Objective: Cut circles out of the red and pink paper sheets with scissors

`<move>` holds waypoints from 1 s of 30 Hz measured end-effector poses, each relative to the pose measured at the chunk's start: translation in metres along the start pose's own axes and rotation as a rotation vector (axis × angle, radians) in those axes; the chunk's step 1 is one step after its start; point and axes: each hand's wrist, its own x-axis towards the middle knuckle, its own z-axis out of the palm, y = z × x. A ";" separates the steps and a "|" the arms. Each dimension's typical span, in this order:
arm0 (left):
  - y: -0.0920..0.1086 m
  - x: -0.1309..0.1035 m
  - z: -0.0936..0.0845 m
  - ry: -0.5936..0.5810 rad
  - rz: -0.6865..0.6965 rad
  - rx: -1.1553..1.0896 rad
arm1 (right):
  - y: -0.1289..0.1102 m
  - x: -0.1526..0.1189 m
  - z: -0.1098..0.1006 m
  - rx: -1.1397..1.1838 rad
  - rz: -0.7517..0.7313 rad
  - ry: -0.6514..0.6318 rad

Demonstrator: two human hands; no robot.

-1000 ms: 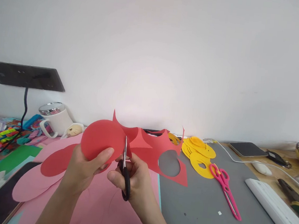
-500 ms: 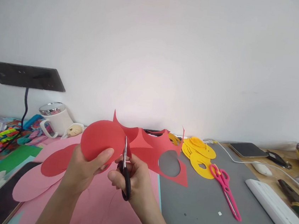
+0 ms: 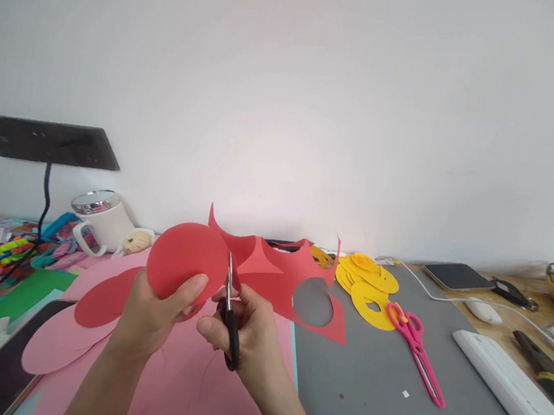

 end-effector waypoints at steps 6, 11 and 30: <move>0.001 -0.001 0.001 -0.048 0.009 0.021 | -0.003 0.000 -0.003 -0.002 -0.079 -0.010; 0.001 -0.002 0.001 -0.060 0.000 -0.001 | -0.004 0.001 -0.002 0.013 -0.039 0.005; -0.001 0.002 -0.001 -0.061 0.046 -0.021 | -0.002 -0.001 -0.003 -0.065 -0.016 0.017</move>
